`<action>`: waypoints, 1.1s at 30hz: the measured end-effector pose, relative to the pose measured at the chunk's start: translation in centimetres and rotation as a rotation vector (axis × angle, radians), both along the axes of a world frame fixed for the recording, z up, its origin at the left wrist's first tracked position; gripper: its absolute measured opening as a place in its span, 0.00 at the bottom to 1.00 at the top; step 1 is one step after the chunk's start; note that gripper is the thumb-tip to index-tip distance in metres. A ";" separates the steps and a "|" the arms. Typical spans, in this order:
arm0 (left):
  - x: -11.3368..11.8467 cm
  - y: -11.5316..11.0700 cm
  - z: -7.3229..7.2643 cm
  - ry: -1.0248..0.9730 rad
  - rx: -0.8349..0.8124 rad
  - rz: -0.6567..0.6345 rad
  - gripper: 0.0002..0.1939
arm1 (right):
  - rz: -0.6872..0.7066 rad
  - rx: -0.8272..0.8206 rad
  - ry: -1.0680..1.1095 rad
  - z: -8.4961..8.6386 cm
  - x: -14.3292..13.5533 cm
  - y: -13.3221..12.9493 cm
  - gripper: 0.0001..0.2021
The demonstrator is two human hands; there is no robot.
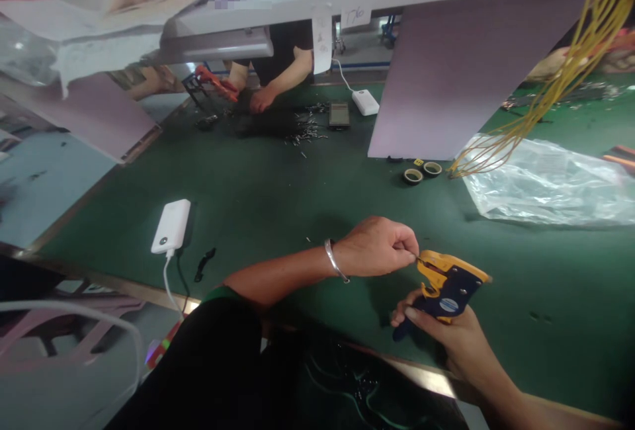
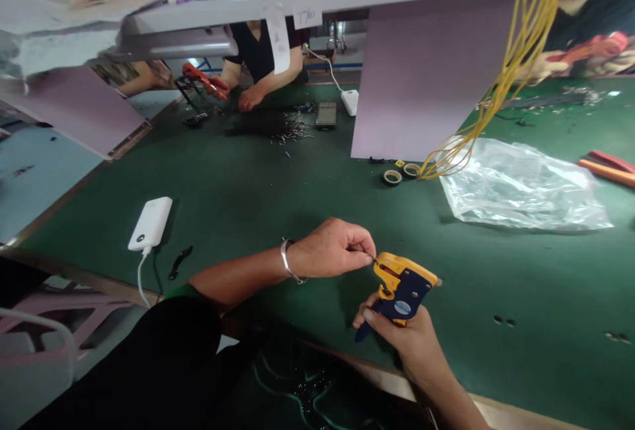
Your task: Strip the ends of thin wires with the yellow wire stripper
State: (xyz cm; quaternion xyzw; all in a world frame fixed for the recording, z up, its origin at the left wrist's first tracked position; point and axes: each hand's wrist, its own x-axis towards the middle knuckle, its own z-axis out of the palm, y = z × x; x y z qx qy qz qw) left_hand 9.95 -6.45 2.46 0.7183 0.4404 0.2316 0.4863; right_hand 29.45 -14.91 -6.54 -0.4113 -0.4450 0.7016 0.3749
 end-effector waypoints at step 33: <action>-0.1 -0.2 0.6 0.146 0.088 -0.128 0.08 | -0.135 0.140 -0.109 -1.8 0.4 -1.2 0.12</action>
